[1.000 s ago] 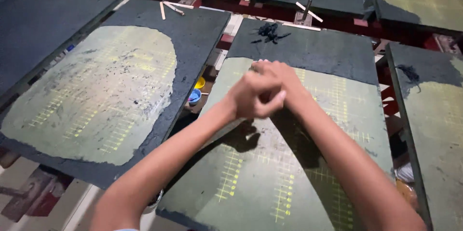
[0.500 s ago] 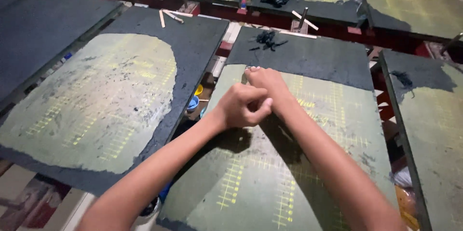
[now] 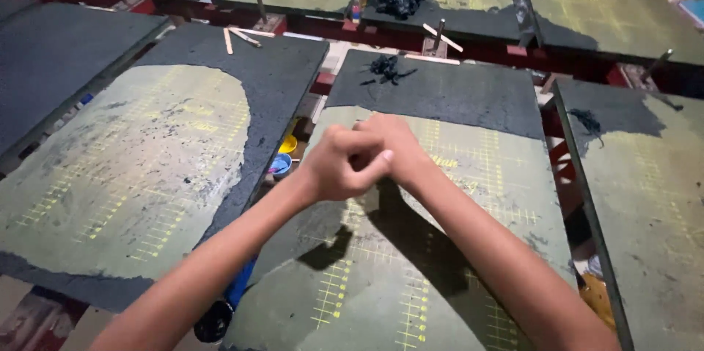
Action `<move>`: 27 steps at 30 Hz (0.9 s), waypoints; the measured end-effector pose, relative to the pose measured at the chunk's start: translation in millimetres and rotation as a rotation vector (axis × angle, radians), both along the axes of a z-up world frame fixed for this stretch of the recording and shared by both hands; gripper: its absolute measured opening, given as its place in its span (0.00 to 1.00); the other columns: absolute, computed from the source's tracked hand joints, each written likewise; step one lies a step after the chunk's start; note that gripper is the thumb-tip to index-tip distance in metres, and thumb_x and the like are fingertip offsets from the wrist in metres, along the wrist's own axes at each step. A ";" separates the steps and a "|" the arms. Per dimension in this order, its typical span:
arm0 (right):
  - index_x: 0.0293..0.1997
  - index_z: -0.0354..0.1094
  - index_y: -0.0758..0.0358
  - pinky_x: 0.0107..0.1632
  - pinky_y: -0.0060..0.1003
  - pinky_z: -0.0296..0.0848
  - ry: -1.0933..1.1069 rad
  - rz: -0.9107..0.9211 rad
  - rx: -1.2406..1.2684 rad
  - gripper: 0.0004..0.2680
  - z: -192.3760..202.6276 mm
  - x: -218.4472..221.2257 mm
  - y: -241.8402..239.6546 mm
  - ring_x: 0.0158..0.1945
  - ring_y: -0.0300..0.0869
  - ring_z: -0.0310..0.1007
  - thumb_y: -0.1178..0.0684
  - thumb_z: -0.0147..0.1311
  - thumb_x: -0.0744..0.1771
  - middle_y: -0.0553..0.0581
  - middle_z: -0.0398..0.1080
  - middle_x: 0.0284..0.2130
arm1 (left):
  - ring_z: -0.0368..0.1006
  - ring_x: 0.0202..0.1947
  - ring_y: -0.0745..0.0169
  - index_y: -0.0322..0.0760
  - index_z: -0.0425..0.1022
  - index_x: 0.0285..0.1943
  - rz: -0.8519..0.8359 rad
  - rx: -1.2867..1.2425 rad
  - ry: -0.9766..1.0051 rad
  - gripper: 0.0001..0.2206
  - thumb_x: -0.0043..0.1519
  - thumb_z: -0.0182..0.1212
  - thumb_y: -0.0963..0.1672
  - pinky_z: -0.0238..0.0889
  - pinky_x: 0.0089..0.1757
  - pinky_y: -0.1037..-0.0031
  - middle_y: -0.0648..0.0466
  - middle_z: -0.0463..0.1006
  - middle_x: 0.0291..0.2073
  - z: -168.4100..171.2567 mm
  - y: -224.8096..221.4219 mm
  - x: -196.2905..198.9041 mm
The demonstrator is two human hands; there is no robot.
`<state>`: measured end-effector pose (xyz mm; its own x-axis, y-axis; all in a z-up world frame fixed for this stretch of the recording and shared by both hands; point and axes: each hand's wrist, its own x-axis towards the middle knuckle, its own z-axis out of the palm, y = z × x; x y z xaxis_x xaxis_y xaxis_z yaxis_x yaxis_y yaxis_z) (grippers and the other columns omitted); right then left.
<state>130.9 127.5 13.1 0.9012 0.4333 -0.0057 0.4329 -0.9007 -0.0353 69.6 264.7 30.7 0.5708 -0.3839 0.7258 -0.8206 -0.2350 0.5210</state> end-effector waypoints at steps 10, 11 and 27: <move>0.29 0.79 0.64 0.45 0.57 0.78 -0.084 -0.144 0.270 0.07 -13.8 43.9 -0.8 0.39 0.64 0.80 0.55 0.53 0.63 0.67 0.78 0.27 | 0.60 0.13 0.68 0.45 0.69 0.18 -0.023 -0.081 0.105 0.14 0.59 0.61 0.44 0.61 0.25 0.75 0.58 0.61 0.06 15.7 1.0 49.1; 0.29 0.78 0.60 0.44 0.56 0.78 -0.102 -0.165 0.332 0.07 -14.9 47.8 -6.0 0.40 0.61 0.80 0.52 0.53 0.62 0.61 0.78 0.27 | 0.60 0.13 0.71 0.45 0.69 0.18 -0.043 -0.099 0.105 0.14 0.59 0.60 0.44 0.61 0.25 0.77 0.59 0.61 0.05 24.0 -6.1 49.3; 0.27 0.77 0.59 0.42 0.53 0.79 -0.122 -0.210 0.226 0.06 -4.8 53.0 3.3 0.35 0.59 0.81 0.52 0.53 0.59 0.58 0.78 0.25 | 0.56 0.16 0.76 0.44 0.71 0.20 -0.082 -0.125 0.195 0.13 0.59 0.60 0.42 0.54 0.24 0.79 0.62 0.62 0.06 28.6 1.9 52.8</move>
<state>183.9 130.7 8.4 0.9590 0.2161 0.1832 0.2521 -0.9460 -0.2036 122.4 266.6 59.3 0.6751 -0.3490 0.6499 -0.7156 -0.0956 0.6920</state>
